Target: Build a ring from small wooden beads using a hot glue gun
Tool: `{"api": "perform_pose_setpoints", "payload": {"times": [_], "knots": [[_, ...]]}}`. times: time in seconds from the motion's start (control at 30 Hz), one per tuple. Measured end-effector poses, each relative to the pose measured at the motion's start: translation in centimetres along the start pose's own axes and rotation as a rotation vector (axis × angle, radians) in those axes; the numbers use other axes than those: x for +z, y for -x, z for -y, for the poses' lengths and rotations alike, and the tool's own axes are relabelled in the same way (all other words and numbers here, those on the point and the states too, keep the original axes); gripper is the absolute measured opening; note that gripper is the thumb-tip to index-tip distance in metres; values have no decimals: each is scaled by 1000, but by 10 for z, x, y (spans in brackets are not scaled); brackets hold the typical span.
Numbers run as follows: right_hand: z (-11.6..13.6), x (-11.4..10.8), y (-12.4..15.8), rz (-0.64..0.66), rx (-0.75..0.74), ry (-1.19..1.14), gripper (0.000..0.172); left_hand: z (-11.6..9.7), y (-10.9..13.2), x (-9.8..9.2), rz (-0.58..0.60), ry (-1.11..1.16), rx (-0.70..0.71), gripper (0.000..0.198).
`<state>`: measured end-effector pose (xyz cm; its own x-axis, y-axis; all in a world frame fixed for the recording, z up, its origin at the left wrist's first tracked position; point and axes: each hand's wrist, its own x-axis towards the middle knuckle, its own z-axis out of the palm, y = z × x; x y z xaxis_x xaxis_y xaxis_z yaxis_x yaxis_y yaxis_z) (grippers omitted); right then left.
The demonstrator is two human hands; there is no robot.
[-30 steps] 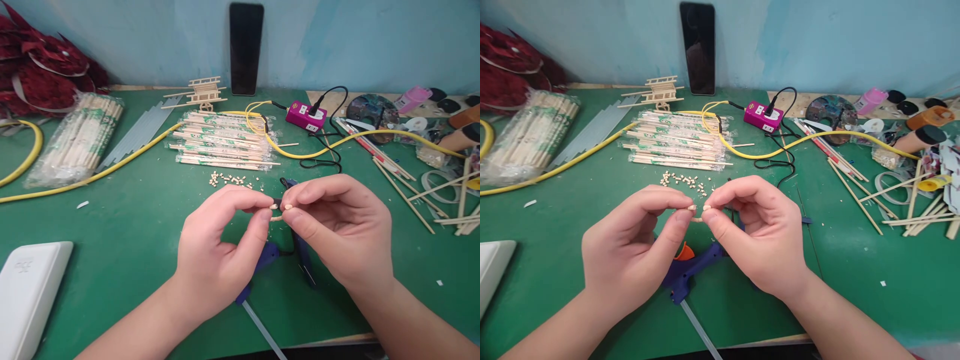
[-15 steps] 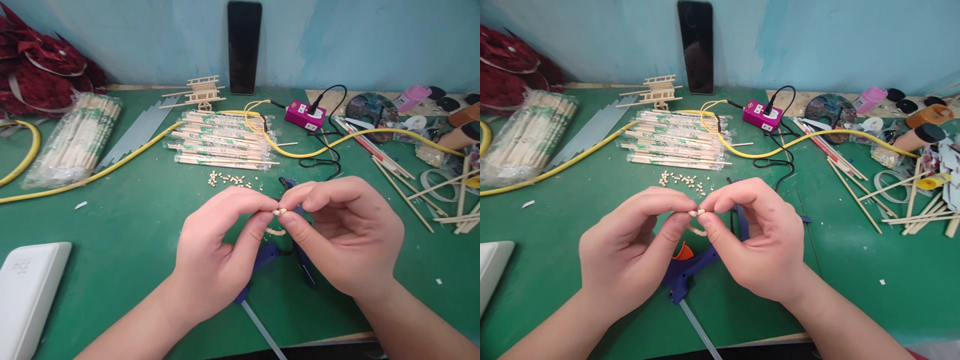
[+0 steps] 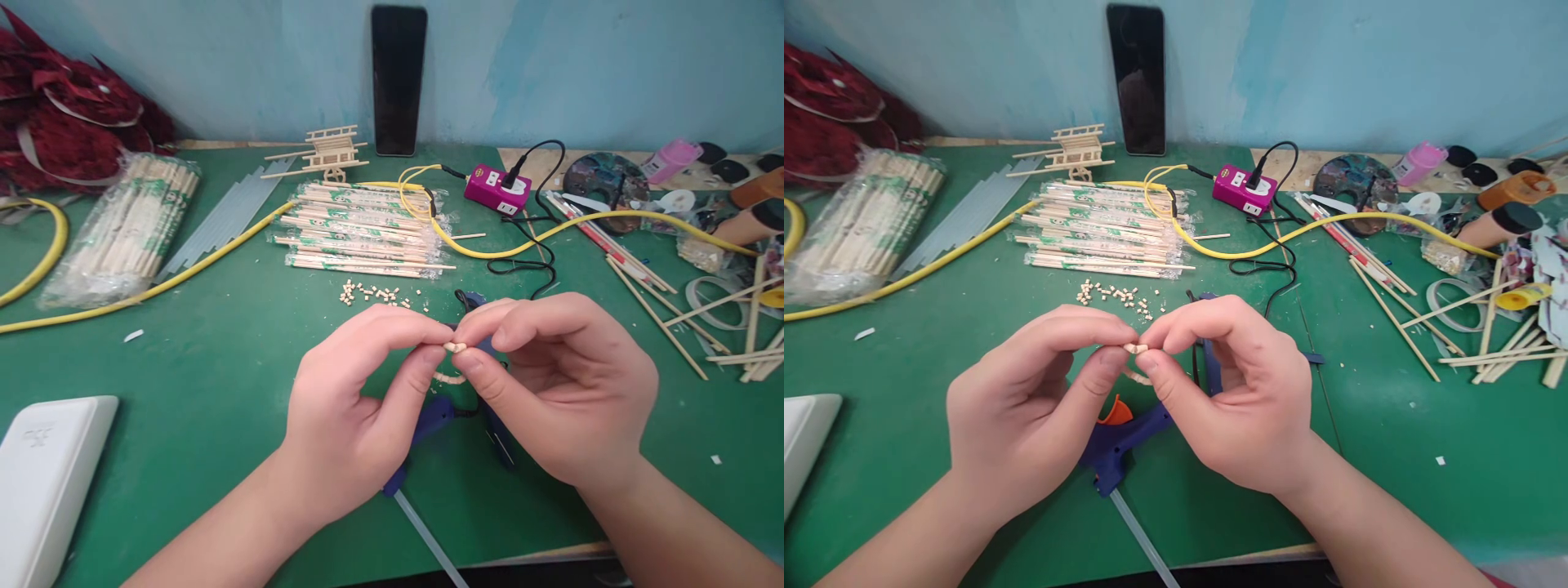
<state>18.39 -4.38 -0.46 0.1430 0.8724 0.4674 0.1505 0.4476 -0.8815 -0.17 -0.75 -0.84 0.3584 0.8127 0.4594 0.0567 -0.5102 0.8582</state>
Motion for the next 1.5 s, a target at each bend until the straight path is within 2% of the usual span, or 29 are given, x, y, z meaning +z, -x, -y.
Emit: {"api": "perform_pose_setpoints", "payload": {"times": [0.5, 1.5], "knots": [[2, -1, 0, 15, -3, 47, 31, -1, 0, 1, -12, -48, 26, 26], [5, -2, 0, 39, -11, 74, 32, -4, 1, 1, -21, -79, -41, 25]]}}
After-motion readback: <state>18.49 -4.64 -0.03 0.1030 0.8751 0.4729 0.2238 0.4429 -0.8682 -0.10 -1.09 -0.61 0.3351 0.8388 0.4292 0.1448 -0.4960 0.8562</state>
